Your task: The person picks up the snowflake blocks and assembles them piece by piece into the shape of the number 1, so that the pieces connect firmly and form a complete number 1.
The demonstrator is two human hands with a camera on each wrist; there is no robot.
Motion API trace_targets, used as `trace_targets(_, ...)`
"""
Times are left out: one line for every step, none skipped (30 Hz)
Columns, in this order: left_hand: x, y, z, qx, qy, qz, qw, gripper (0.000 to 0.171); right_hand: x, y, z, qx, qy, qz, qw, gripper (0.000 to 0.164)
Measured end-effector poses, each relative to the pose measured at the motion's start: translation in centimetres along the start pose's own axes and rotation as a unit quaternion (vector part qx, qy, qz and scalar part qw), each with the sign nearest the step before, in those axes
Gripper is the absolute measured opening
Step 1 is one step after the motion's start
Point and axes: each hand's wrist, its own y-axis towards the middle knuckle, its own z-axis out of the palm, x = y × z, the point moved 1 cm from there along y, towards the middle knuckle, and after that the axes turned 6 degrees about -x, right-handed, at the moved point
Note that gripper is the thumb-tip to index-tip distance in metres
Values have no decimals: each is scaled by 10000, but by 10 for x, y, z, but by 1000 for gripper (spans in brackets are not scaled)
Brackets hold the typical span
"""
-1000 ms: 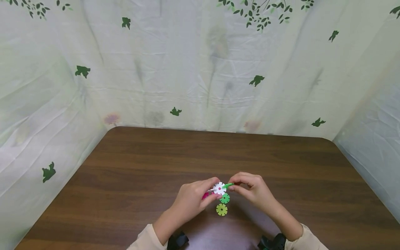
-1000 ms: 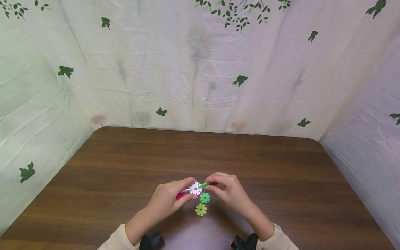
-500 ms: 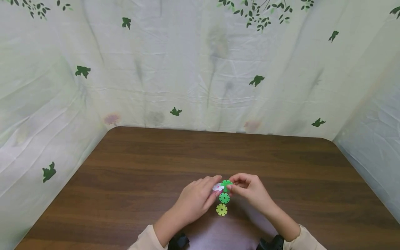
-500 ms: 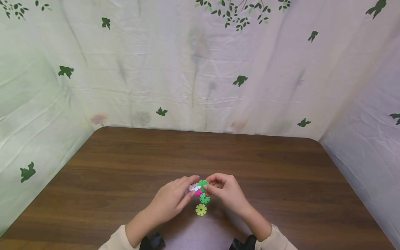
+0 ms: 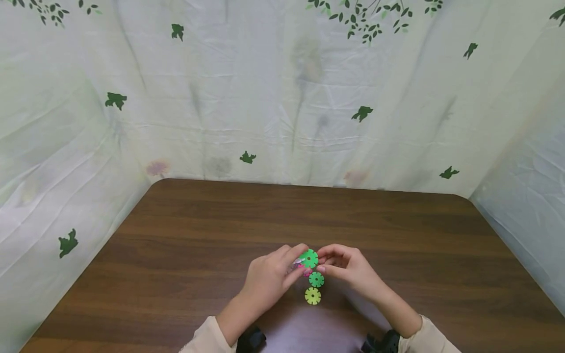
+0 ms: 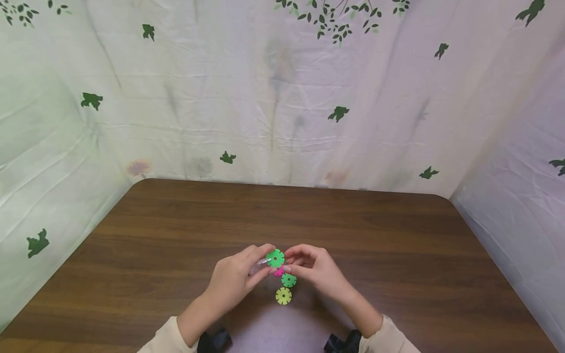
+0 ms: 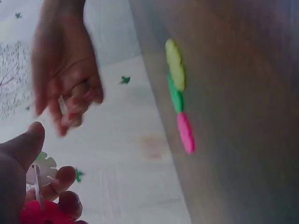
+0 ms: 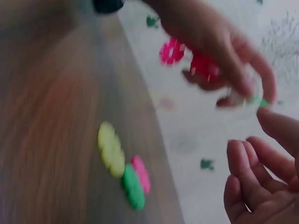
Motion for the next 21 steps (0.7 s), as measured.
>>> trace_targets(3, 1, -1, -11, -12, -92, 10000, 41, -4, 1, -2, 29, -174, -53, 9998, 24)
trace_targets(5, 2, -3, -35, -32, -184, 9998, 41, -8, 2, -4, 46, -374, -59, 9993, 26)
trace_targets(8, 3, -5, -57, -17, -260, 9996, 41, -11, 2, -6, 87, -559, -38, 9984, 27)
trace_targets(11, 4, -6, -87, -33, -344, 9994, 42, -15, 2, -8, 143, -746, -13, 9971, 28)
trace_targets(14, 5, -8, -115, -45, -419, 9990, 42, -18, 3, -9, 195, -928, 55, 9955, 30)
trace_targets(16, 5, -10, -135, -59, -492, 9987, 42, -22, 3, -10, 275, -1093, 100, 9936, 31)
trace_targets(19, 6, -11, -152, -70, -568, 9982, 42, -26, 3, -11, 348, -1215, 153, 9919, 32)
trace_targets(21, 6, -13, -176, -79, -633, 9978, 42, -30, 3, -12, 414, -1332, 196, 9900, 32)
trace_targets(23, 6, -14, -187, -75, -702, 9973, 42, -33, 3, -12, 481, -1446, 205, 9881, 33)
trace_targets(25, 7, -15, -199, -102, -776, 9967, 42, -37, 3, -13, 542, -1577, 212, 9858, 33)
trace_targets(27, 7, -16, -204, -104, -831, 9963, 41, -41, 3, -13, 587, -1702, 228, 9834, 33)
trace_targets(28, 7, -17, -203, -104, -888, 9958, 41, -43, 2, -13, 632, -1818, 210, 9811, 33)
trace_targets(29, 7, -17, -200, -103, -934, 9954, 40, -45, 2, -13, 664, -1941, 180, 9786, 32)
trace_targets(30, 7, -17, -191, -104, -980, 9949, 39, -47, 2, -13, 690, -2103, 113, 9751, 32)
trace_targets(30, 8, -18, -169, -119, -1024, 9945, 39, -48, 1, -12, 719, -2288, 46, 9708, 31)
trace_targets(31, 8, -18, -151, -147, -1052, 9942, 38, -49, 1, -12, 752, -2464, -21, 9662, 30)
trace_targets(31, 8, -18, -125, -166, -1070, 9940, 38, -49, 0, -11, 782, -2602, -82, 9623, 29)
trace_targets(31, 8, -18, -96, -184, -1090, 9938, 38, -49, 0, -10, 806, -2723, -144, 9587, 28)
trace_targets(31, 8, -18, -69, -203, -1102, 9937, 38, -48, 0, -9, 827, -2831, -193, 9553, 27)
trace_targets(31, 7, -17, -46, -223, -1111, 9935, 38, -48, -1, -8, 837, -2918, -193, 9526, 25)
trace_targets(30, 7, -17, -32, -244, -1115, 9935, 38, -48, -1, -8, 847, -2946, -140, 9518, 24)
